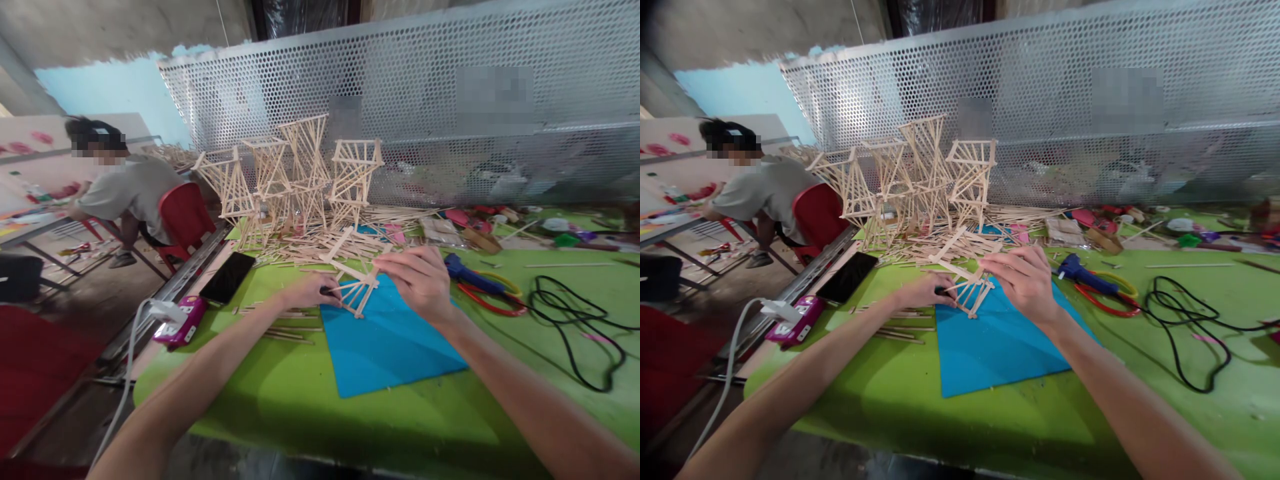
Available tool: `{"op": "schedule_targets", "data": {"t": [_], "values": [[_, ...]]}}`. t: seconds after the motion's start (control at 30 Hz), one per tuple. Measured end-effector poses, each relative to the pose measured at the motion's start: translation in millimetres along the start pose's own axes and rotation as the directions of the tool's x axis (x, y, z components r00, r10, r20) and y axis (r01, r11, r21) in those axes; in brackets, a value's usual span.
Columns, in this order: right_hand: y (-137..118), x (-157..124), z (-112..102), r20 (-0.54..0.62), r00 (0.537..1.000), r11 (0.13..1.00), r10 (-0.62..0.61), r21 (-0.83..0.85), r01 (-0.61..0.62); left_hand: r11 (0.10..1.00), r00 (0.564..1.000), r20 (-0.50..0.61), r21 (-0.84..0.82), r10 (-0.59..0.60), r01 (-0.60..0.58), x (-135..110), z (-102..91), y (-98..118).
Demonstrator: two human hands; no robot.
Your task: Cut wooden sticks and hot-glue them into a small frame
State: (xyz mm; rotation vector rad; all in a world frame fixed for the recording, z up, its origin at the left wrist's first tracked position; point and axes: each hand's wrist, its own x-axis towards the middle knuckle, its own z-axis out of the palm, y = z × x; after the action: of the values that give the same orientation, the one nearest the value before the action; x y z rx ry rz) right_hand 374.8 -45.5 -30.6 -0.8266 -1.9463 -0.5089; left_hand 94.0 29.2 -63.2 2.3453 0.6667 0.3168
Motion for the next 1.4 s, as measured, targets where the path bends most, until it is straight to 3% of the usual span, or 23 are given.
{"op": "schedule_targets", "data": {"t": [0.43, 1.1, 1.4], "values": [[-2.1, 1.1, 0.8, -0.015, 1.0, 1.0, -0.007, -0.023, 0.007, 1.0, 1.0, 0.016, 0.012, -0.013, 0.013, -2.0, -2.1, 1.5], [8.4, 0.9, -0.2, 0.017, 0.999, 0.995, 0.027, 0.095, -0.029, 0.999, 0.999, -0.033, -0.01, 0.041, -0.041, 0.1, 3.8, -8.5], [1.7, 2.4, 2.0, 0.009, 0.998, 0.985, 0.06, 0.16, -0.061, 1.0, 1.0, -0.016, -0.012, -0.005, 0.005, -1.3, 2.1, -4.9]]}}
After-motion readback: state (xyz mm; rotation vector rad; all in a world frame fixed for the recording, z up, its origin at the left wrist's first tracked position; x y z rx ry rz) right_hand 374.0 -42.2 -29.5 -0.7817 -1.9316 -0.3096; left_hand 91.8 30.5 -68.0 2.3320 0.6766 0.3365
